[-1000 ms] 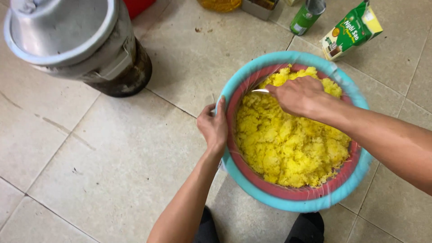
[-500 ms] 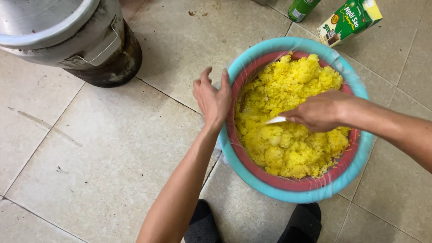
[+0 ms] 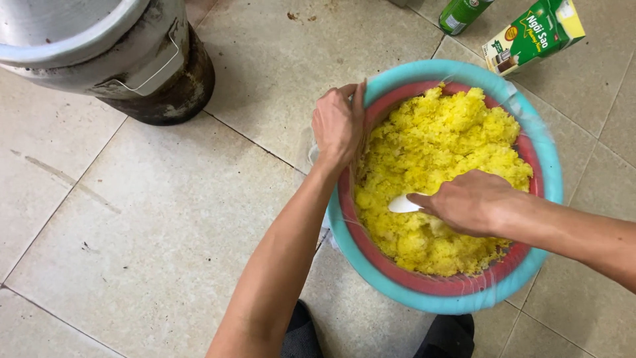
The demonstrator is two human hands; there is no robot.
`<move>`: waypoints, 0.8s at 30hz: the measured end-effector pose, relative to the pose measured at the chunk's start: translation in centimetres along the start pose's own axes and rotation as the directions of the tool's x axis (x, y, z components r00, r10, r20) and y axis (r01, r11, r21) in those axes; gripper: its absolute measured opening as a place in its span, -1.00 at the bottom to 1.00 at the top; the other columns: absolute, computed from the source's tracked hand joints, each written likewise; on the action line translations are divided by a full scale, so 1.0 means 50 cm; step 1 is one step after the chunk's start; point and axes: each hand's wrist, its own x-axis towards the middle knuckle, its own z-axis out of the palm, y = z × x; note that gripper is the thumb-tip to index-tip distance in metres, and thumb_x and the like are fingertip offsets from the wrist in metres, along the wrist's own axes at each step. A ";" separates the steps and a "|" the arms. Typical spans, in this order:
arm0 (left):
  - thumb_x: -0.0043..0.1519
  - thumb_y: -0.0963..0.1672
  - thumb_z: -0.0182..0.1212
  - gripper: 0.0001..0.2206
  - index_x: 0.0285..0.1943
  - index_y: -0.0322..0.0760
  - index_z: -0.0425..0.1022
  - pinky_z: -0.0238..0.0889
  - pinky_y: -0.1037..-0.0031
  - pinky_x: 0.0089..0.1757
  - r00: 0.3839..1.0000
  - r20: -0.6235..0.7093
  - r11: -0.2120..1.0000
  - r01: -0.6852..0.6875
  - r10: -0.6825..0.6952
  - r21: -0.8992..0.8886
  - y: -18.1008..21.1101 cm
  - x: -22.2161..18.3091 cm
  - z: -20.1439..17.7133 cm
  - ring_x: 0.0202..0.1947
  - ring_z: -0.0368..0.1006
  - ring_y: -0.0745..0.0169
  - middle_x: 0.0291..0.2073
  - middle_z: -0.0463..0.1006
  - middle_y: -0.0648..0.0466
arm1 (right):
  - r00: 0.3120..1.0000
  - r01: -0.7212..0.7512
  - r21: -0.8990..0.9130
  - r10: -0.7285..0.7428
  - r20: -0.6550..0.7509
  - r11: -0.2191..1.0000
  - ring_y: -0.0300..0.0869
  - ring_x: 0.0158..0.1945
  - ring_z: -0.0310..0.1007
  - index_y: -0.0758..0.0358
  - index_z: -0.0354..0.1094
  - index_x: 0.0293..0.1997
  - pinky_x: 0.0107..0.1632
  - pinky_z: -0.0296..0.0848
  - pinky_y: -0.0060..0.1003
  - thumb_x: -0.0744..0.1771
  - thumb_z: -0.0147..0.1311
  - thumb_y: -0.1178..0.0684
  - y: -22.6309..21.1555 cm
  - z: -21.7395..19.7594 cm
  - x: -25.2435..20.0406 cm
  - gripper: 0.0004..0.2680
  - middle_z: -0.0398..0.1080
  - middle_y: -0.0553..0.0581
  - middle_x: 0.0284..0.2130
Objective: Mixing and pressing cooked yellow rice in a large bowl using a plastic spoon.
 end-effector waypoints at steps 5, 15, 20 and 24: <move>0.38 -0.02 0.02 -0.67 -0.13 -0.38 0.54 0.35 0.01 -0.25 0.990 -0.065 0.990 0.120 -0.125 -0.071 0.000 0.001 0.005 -0.33 0.58 -0.28 -0.39 0.64 -0.24 | 0.993 -0.103 0.102 0.108 -0.051 0.989 -0.10 -0.41 0.55 -0.46 -0.20 0.55 -0.35 0.59 -0.18 0.44 -0.40 -0.19 0.062 -0.011 -0.038 -0.59 0.47 0.10 -0.46; 0.33 -0.04 0.10 -0.71 -0.14 -0.40 0.58 0.38 0.05 -0.22 0.985 -0.089 0.972 0.127 -0.146 -0.197 -0.028 0.013 0.019 -0.33 0.60 -0.25 -0.43 0.62 -0.25 | 0.955 -0.185 0.279 0.239 -0.175 0.942 -0.06 -0.22 0.58 -0.09 0.28 0.33 -0.09 0.53 0.04 0.45 -0.41 -0.17 0.164 0.055 0.144 -0.65 0.57 0.16 -0.20; 0.31 -0.06 0.12 -0.72 -0.15 -0.41 0.57 0.37 0.02 -0.21 0.985 -0.108 0.978 0.111 -0.131 -0.179 -0.031 0.014 0.024 -0.30 0.57 -0.29 -0.41 0.62 -0.27 | 0.945 -0.223 0.311 0.283 -0.163 0.924 0.02 -0.29 0.59 0.12 0.50 -0.09 -0.13 0.52 0.03 0.48 -0.46 -0.30 0.056 0.157 0.013 -0.54 0.55 0.18 -0.38; 0.34 -0.05 0.08 -0.71 -0.13 -0.41 0.55 0.37 0.03 -0.20 0.980 -0.025 0.969 0.190 -0.196 -0.161 -0.018 0.018 0.014 -0.33 0.59 -0.24 -0.44 0.63 -0.25 | 0.933 -0.291 0.326 0.342 -0.113 0.899 0.01 -0.30 0.62 -0.15 0.16 0.44 -0.14 0.57 0.03 0.47 -0.45 -0.25 0.059 0.075 -0.069 -0.62 0.56 0.17 -0.38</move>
